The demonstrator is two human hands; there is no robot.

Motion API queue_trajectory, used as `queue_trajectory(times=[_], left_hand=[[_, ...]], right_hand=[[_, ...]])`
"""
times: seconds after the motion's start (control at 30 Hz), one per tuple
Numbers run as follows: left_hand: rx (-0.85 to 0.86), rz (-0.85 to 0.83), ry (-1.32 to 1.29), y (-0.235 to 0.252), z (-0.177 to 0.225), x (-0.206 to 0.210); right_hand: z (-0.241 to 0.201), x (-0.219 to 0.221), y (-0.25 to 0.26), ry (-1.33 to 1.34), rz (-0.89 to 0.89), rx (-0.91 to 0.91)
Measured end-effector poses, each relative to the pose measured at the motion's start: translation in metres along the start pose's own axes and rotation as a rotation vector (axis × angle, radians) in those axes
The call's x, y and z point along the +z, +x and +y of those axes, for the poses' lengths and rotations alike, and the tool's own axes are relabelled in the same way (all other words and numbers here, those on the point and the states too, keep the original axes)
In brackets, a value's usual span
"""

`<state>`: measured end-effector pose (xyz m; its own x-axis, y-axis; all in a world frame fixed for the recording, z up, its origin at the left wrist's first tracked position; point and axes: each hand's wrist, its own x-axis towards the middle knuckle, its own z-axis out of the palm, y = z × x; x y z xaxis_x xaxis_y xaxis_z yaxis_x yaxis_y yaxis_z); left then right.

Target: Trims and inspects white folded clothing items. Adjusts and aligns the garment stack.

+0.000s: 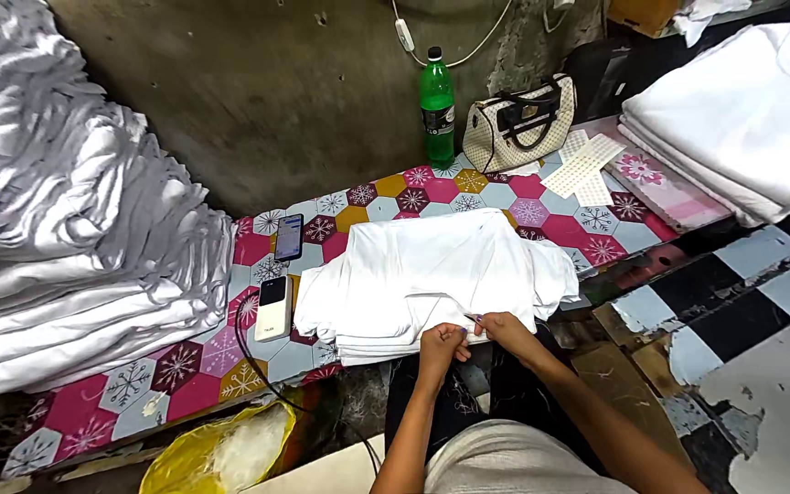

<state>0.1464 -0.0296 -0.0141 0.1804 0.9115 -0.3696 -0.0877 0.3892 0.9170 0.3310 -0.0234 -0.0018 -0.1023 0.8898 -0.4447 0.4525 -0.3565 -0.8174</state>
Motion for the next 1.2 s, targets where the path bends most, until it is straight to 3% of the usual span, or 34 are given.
queue_trajectory(times=[0.3, 0.9, 0.97, 1.1, 1.13, 1.2], left_hand=[[0.144, 0.112, -0.008, 0.024, 0.014, 0.006], [0.157, 0.155, -0.109, 0.011, -0.007, 0.006], [0.143, 0.069, 0.006, 0.008, -0.01, 0.0], [0.103, -0.535, 0.781, -0.008, 0.003, -0.035], [0.07, -0.569, 0.891, -0.01, 0.009, -0.038], [0.021, -0.436, 0.927, -0.009, 0.022, -0.035]], right_hand=[[-0.007, -0.003, -0.008, 0.003, 0.028, -0.012], [-0.015, 0.01, 0.008, -0.151, -0.022, -0.05], [-0.013, 0.009, 0.007, -0.166, -0.039, -0.052], [-0.02, -0.006, -0.013, -0.281, 0.016, -0.131], [-0.022, -0.008, -0.019, -0.326, 0.096, -0.173], [-0.021, -0.004, -0.022, -0.445, 0.297, -0.264]])
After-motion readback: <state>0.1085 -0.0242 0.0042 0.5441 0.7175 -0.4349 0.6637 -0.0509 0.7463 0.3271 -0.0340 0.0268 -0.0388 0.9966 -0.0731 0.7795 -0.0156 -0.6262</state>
